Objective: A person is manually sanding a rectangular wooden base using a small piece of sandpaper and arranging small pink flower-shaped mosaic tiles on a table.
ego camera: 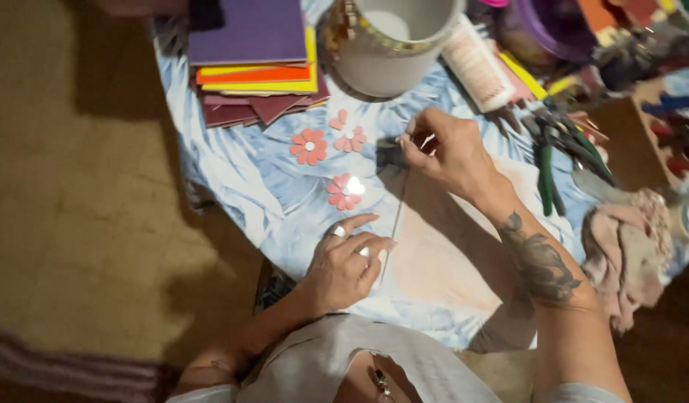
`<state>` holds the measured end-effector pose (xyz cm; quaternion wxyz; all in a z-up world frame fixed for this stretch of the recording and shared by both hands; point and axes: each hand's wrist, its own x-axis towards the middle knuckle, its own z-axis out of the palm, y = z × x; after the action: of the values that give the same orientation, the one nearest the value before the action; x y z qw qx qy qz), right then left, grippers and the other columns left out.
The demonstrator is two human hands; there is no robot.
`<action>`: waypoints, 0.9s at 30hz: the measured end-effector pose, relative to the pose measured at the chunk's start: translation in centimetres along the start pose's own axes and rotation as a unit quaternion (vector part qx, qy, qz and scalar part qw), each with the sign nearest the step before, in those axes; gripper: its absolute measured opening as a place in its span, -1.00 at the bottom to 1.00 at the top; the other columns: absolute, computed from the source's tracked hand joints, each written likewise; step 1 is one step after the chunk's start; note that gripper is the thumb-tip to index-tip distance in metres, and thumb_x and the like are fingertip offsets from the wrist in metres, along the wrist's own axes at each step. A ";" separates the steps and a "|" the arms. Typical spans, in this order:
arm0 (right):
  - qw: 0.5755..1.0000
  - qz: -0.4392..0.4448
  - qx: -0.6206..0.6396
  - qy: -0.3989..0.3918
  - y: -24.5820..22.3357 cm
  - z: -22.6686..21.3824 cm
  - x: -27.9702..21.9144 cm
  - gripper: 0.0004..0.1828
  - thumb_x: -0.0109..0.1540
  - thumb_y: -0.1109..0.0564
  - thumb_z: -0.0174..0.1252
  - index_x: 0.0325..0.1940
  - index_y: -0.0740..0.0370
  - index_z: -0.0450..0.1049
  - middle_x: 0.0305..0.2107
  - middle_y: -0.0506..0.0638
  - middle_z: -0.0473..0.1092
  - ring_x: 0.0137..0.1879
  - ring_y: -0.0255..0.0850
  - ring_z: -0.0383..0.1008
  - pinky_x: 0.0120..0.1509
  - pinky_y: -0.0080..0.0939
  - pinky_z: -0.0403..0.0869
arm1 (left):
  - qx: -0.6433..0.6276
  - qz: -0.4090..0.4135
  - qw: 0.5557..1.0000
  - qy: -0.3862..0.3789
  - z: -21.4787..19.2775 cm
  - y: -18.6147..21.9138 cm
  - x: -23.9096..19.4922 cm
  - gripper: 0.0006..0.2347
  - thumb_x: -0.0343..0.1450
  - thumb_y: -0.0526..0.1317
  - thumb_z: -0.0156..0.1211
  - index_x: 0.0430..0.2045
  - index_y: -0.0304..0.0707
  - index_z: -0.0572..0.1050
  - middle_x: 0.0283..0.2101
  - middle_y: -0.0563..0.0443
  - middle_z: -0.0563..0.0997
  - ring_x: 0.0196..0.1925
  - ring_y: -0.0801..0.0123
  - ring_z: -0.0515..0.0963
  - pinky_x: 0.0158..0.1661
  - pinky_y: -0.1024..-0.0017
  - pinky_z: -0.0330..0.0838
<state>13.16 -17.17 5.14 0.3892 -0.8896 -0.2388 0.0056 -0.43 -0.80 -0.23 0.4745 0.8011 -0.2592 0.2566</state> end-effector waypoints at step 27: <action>0.883 0.177 0.415 0.129 -3.8 -0.9 -18.2 -0.65 -0.04 0.44 0.12 -0.25 0.35 0.17 -0.53 0.12 0.38 -0.50 -0.27 0.42 -0.39 -0.35 0.46 | -0.048 0.077 0.990 -0.105 3.1 5.0 2.0 -0.88 0.24 -0.28 0.11 -0.42 -0.27 0.48 -0.46 -0.01 0.50 -0.26 0.16 0.50 -0.28 0.36 0.35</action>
<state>-4.40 -23.33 5.21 0.7427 -0.6671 -0.0009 0.0579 -1.71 -6.00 2.91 0.4615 0.7778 -0.3801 0.1939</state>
